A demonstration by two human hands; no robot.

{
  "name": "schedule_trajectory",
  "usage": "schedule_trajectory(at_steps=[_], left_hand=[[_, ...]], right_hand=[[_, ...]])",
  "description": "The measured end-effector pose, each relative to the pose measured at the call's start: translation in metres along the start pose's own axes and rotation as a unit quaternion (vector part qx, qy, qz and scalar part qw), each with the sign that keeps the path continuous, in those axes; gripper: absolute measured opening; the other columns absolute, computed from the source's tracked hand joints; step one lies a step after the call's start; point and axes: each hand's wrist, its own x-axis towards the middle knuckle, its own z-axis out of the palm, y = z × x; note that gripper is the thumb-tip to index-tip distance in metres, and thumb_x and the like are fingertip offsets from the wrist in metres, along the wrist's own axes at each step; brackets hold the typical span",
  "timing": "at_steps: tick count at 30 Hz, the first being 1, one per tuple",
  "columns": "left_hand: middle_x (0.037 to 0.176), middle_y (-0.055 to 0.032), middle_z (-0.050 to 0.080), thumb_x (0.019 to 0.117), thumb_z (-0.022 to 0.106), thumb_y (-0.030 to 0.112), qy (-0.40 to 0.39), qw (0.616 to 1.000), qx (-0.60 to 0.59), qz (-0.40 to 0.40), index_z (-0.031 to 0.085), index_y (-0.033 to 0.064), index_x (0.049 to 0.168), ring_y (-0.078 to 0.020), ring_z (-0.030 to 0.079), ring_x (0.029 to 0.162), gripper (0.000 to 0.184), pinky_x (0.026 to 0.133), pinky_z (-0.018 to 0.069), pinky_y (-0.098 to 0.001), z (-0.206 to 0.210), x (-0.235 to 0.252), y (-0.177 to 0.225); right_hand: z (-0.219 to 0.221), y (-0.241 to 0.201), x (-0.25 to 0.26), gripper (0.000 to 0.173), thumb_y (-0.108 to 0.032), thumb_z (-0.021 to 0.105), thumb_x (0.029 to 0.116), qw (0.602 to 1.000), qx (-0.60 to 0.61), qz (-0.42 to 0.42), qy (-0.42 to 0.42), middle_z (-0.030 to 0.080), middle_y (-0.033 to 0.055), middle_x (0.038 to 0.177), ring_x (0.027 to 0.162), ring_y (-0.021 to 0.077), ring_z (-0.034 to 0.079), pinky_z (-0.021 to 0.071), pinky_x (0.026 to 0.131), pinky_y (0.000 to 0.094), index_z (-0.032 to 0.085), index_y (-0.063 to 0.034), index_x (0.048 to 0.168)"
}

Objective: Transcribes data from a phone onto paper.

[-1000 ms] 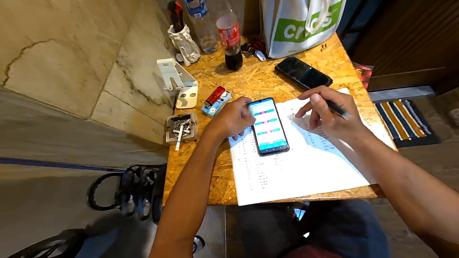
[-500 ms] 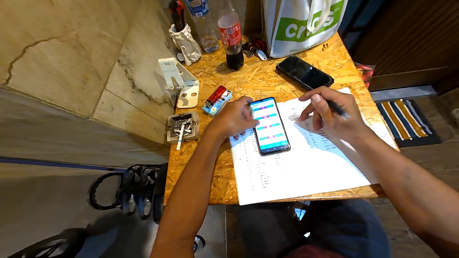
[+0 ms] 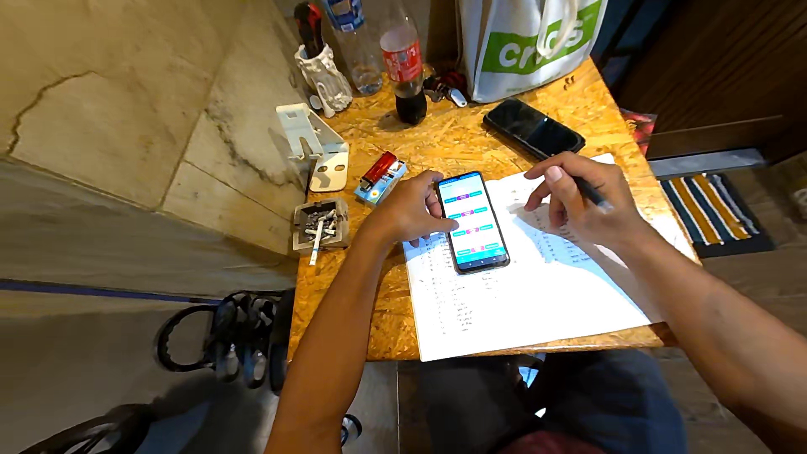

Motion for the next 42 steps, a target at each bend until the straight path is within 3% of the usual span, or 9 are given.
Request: schedule_trajectory(at_steps=[6, 12, 15, 19, 23, 26, 30, 37, 42], left_hand=[[0.098, -0.0107, 0.067, 0.0939, 0.077, 0.02, 0.001, 1.0, 0.001, -0.004, 0.035, 0.0116, 0.155, -0.0171, 0.065, 0.053, 0.074, 0.045, 0.058, -0.0321, 0.0, 0.0, 0.001], [0.097, -0.0106, 0.067, 0.0802, 0.09, 0.022, -0.005, 1.0, -0.001, 0.0, 0.033, 0.0122, 0.157, -0.0169, 0.063, 0.053, 0.096, 0.045, 0.0571, -0.0328, -0.001, 0.001, 0.0], [0.097, -0.0103, 0.068, 0.08, 0.09, 0.021, -0.009, 1.0, 0.0, 0.001, 0.032, 0.0127, 0.157, -0.0175, 0.065, 0.054, 0.096, 0.045, 0.0579, -0.0333, -0.001, 0.001, 0.0], [0.099, -0.0108, 0.068, 0.0845, 0.087, 0.021, -0.006, 1.0, -0.001, 0.0, 0.034, 0.0125, 0.156, -0.0183, 0.066, 0.056, 0.089, 0.047, 0.0591, -0.0342, -0.001, 0.0, 0.0], [0.097, -0.0097, 0.068, 0.0856, 0.085, 0.021, -0.006, 1.0, -0.004, 0.005, 0.035, 0.0119, 0.155, -0.0175, 0.065, 0.056, 0.086, 0.046, 0.0583, -0.0337, -0.001, 0.0, -0.001], [0.096, -0.0103, 0.068, 0.0871, 0.084, 0.023, -0.006, 1.0, -0.005, 0.003, 0.035, 0.0116, 0.155, -0.0173, 0.065, 0.054, 0.084, 0.045, 0.0583, -0.0329, -0.002, -0.002, 0.0], [0.098, -0.0109, 0.068, 0.0877, 0.084, 0.023, -0.008, 1.0, -0.009, 0.008, 0.035, 0.0111, 0.155, -0.0177, 0.066, 0.055, 0.084, 0.046, 0.0586, -0.0339, -0.002, -0.001, -0.001], [0.097, -0.0108, 0.068, 0.0908, 0.08, 0.022, -0.009, 1.0, -0.008, -0.002, 0.036, 0.0121, 0.155, -0.0176, 0.066, 0.055, 0.079, 0.046, 0.0585, -0.0338, -0.002, 0.0, 0.001], [0.099, -0.0112, 0.069, 0.0914, 0.08, 0.019, -0.01, 1.0, -0.014, 0.0, 0.035, 0.0112, 0.155, -0.0172, 0.066, 0.054, 0.079, 0.047, 0.0589, -0.0328, -0.003, -0.001, 0.001]], right_hand=[[0.001, -0.001, 0.0, 0.034, -0.025, 0.039, 0.111, 1.0, -0.004, -0.005, -0.001, 0.072, 0.0024, 0.081, 0.049, 0.0085, 0.058, 0.0485, 0.04, 0.0237, 0.065, -0.0056, 0.12], [0.0, 0.001, 0.0, 0.034, -0.025, 0.038, 0.1113, 1.0, -0.005, -0.007, 0.0, 0.072, 0.0018, 0.08, 0.048, 0.0074, 0.057, 0.0479, 0.039, 0.023, 0.065, -0.0063, 0.119], [0.002, -0.002, 0.0, 0.033, -0.025, 0.039, 0.1112, 1.0, -0.004, -0.005, -0.002, 0.072, 0.0014, 0.082, 0.048, 0.007, 0.057, 0.0481, 0.04, 0.0226, 0.065, -0.0063, 0.119], [0.012, -0.011, -0.001, 0.027, -0.021, 0.047, 0.1068, 0.999, 0.024, -0.017, -0.028, 0.073, 0.0022, 0.09, 0.053, 0.0075, 0.059, 0.0494, 0.043, 0.024, 0.064, -0.0048, 0.121], [0.034, -0.016, -0.005, 0.03, -0.019, 0.054, 0.0994, 0.991, -0.006, -0.091, -0.098, 0.073, -0.0016, 0.103, 0.062, 0.0037, 0.057, 0.0495, 0.051, 0.024, 0.063, -0.0078, 0.125], [0.042, -0.016, -0.007, 0.03, -0.02, 0.052, 0.1013, 0.985, -0.033, -0.103, -0.134, 0.073, -0.0056, 0.11, 0.064, 0.0014, 0.057, 0.0506, 0.054, 0.0238, 0.062, -0.0132, 0.128], [0.043, -0.013, -0.008, 0.03, -0.021, 0.05, 0.1011, 0.983, -0.053, -0.097, -0.148, 0.073, -0.0064, 0.109, 0.067, 0.001, 0.059, 0.0521, 0.057, 0.0241, 0.062, -0.0136, 0.128], [0.032, -0.016, -0.003, 0.03, -0.014, 0.049, 0.0962, 0.994, -0.058, -0.077, -0.057, 0.074, -0.0029, 0.102, 0.063, 0.0024, 0.057, 0.0499, 0.053, 0.0237, 0.063, -0.0092, 0.123], [0.035, -0.01, -0.003, 0.029, -0.016, 0.051, 0.097, 0.992, -0.069, -0.072, -0.077, 0.074, -0.0051, 0.101, 0.062, 0.003, 0.058, 0.0514, 0.052, 0.0257, 0.063, -0.0112, 0.123]])
